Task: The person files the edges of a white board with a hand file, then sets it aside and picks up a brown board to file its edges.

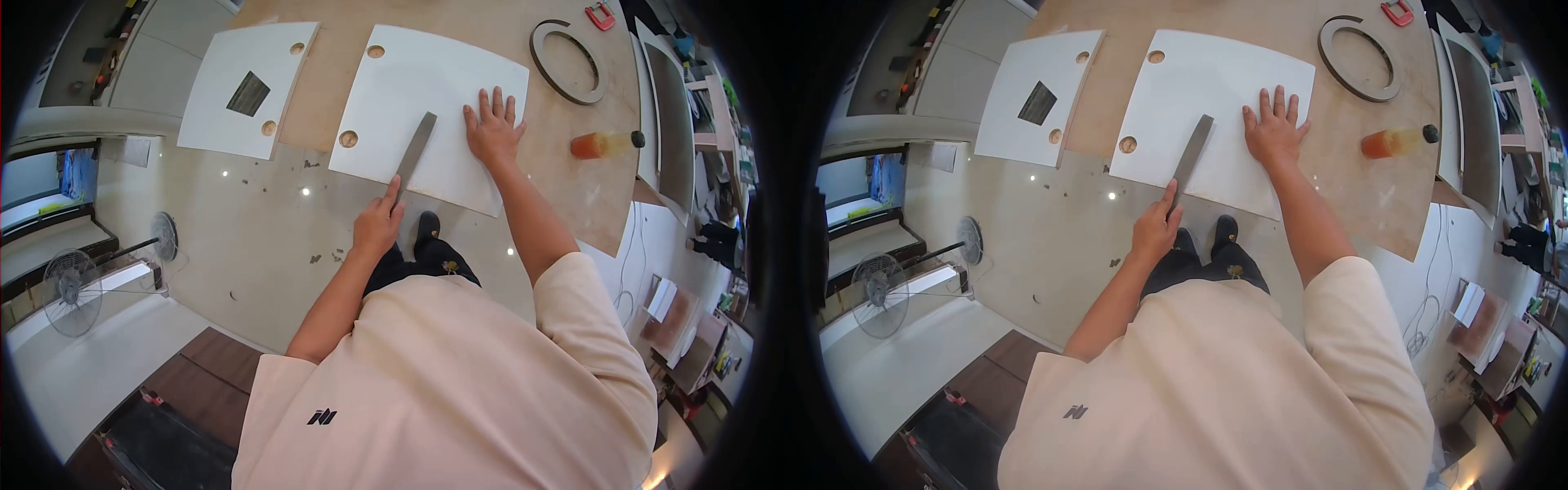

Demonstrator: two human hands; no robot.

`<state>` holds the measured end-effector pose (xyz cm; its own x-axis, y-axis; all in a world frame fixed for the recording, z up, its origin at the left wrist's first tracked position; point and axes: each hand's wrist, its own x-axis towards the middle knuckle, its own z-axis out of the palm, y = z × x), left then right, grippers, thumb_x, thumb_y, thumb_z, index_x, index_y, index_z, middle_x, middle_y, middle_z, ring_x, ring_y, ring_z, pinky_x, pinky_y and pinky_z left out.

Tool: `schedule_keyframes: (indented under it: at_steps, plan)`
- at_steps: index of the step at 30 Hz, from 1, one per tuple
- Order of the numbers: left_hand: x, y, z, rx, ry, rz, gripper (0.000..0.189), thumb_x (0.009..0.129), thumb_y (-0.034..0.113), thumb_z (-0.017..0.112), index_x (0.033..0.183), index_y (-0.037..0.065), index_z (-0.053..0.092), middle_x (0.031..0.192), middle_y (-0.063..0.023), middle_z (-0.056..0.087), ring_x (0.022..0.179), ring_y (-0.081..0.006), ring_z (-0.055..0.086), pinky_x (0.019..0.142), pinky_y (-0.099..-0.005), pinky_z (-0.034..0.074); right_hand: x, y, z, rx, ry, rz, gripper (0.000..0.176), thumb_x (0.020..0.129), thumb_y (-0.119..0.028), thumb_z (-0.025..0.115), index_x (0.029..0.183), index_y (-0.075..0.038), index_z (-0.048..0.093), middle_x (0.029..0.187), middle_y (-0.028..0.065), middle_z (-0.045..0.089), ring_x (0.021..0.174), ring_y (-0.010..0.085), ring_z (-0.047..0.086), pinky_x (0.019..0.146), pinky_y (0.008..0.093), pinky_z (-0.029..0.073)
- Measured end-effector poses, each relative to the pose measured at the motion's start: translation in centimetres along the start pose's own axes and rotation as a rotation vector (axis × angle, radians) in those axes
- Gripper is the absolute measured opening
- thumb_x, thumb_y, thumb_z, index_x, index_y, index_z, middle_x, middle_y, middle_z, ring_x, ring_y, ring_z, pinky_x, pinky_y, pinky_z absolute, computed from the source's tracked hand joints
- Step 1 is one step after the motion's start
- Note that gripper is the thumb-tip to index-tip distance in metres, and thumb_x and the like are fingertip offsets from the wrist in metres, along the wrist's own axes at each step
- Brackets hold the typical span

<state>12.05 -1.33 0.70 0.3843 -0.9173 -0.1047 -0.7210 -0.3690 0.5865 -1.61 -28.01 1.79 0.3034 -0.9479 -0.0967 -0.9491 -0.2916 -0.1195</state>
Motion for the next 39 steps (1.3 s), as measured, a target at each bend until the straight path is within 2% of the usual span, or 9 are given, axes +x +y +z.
schedule_keyframes:
  at_steps: [6, 9, 14, 17, 22, 25, 31, 36, 39]
  plan:
    - [0.7, 0.5, -0.1, 0.003, -0.042, -0.002, 0.064, 0.098, 0.029, 0.061, 0.156, 0.027, 0.035, 0.086, -0.0172, 0.064, 0.081, -0.0373, 0.064, 0.074, -0.0464, 0.053, -3.1, -0.6, -0.5, 0.244, 0.095, 0.493, 0.08, 0.096, -0.062, 0.044, 0.158, -0.013, 0.03, 0.168, 0.0087, 0.015, 0.154, 0.0327, 0.014, 0.119, 0.0638, 0.01]
    - [0.0, -1.4, -1.7, -0.001, -0.04, -0.002, 0.062, 0.097, 0.027, 0.061, 0.155, 0.026, 0.038, 0.09, -0.0178, 0.066, 0.082, -0.0364, 0.065, 0.074, -0.0461, 0.053, -3.5, -0.8, 1.3, 0.226, 0.165, 0.534, 0.084, 0.095, -0.061, 0.047, 0.156, -0.006, 0.031, 0.163, 0.0092, 0.026, 0.148, 0.0338, 0.025, 0.117, 0.0593, 0.018]
    - [-5.5, -9.2, -7.1, 0.025, 0.015, -0.031, 0.056, 0.097, 0.021, 0.062, 0.15, 0.023, 0.046, 0.089, -0.0164, 0.068, 0.078, -0.0365, 0.066, 0.071, -0.0463, 0.053, -3.6, -1.8, 1.1, 0.154, 0.218, 0.539, 0.081, 0.096, -0.06, 0.047, 0.152, -0.003, 0.036, 0.154, 0.013, 0.039, 0.137, 0.0341, 0.038, 0.113, 0.0513, 0.027]
    - [-6.2, -12.1, -7.4, 0.093, -0.03, 0.0, 0.054, 0.098, 0.028, 0.061, 0.15, 0.027, 0.046, 0.079, -0.0131, 0.064, 0.07, -0.0358, 0.065, 0.063, -0.0478, 0.053, -3.5, -1.5, 1.8, 0.109, 0.242, 0.525, 0.081, 0.096, -0.06, 0.047, 0.151, -0.002, 0.039, 0.153, 0.0157, 0.04, 0.134, 0.0366, 0.04, 0.113, 0.0503, 0.029]
    - [2.3, -5.7, -2.8, 0.065, -0.021, 0.159, 0.053, 0.099, 0.031, 0.06, 0.149, 0.027, 0.046, 0.079, -0.0152, 0.064, 0.068, -0.0366, 0.065, 0.062, -0.0495, 0.053, -3.9, -1.4, 1.2, 0.102, 0.215, 0.488, 0.081, 0.095, -0.061, 0.047, 0.15, -0.001, 0.04, 0.152, 0.0181, 0.04, 0.134, 0.0392, 0.04, 0.112, 0.0509, 0.031]
    - [2.2, -4.9, -4.1, 0.112, -0.071, 0.166, 0.053, 0.099, 0.031, 0.06, 0.15, 0.027, 0.046, 0.077, -0.015, 0.063, 0.068, -0.0367, 0.065, 0.061, -0.0497, 0.053, -3.2, -1.1, 1.4, 0.075, 0.243, 0.49, 0.081, 0.095, -0.062, 0.047, 0.149, -0.002, 0.041, 0.151, 0.0186, 0.042, 0.133, 0.0389, 0.041, 0.112, 0.0509, 0.031]
    - [-6.3, -12.9, -8.6, 0.058, -0.027, 0.024, 0.054, 0.1, 0.032, 0.058, 0.151, 0.025, 0.043, 0.072, -0.0145, 0.062, 0.067, -0.0383, 0.064, 0.061, -0.0493, 0.053, -3.6, -1.0, 2.2, 0.069, 0.237, 0.51, 0.082, 0.094, -0.065, 0.047, 0.149, -0.004, 0.043, 0.15, 0.0193, 0.043, 0.134, 0.0389, 0.041, 0.112, 0.0508, 0.032]
    - [2.9, -6.3, -5.7, 0.049, -0.104, 0.056, 0.053, 0.099, 0.021, 0.06, 0.15, 0.023, 0.046, 0.086, -0.0184, 0.067, 0.076, -0.0406, 0.065, 0.068, -0.0485, 0.052, -3.5, -0.8, 1.9, 0.071, 0.235, 0.488, 0.082, 0.094, -0.066, 0.047, 0.148, -0.004, 0.045, 0.149, 0.0191, 0.044, 0.134, 0.0391, 0.041, 0.112, 0.0506, 0.032]
    - [2.1, -7.6, -6.1, -0.003, 0.032, 0.198, 0.053, 0.099, 0.021, 0.06, 0.15, 0.023, 0.046, 0.085, -0.0181, 0.067, 0.075, -0.0397, 0.065, 0.067, -0.0482, 0.052, -3.3, -0.5, 2.1, 0.062, 0.223, 0.475, 0.082, 0.095, -0.066, 0.046, 0.149, -0.004, 0.044, 0.15, 0.0194, 0.043, 0.134, 0.0393, 0.041, 0.112, 0.0509, 0.032]
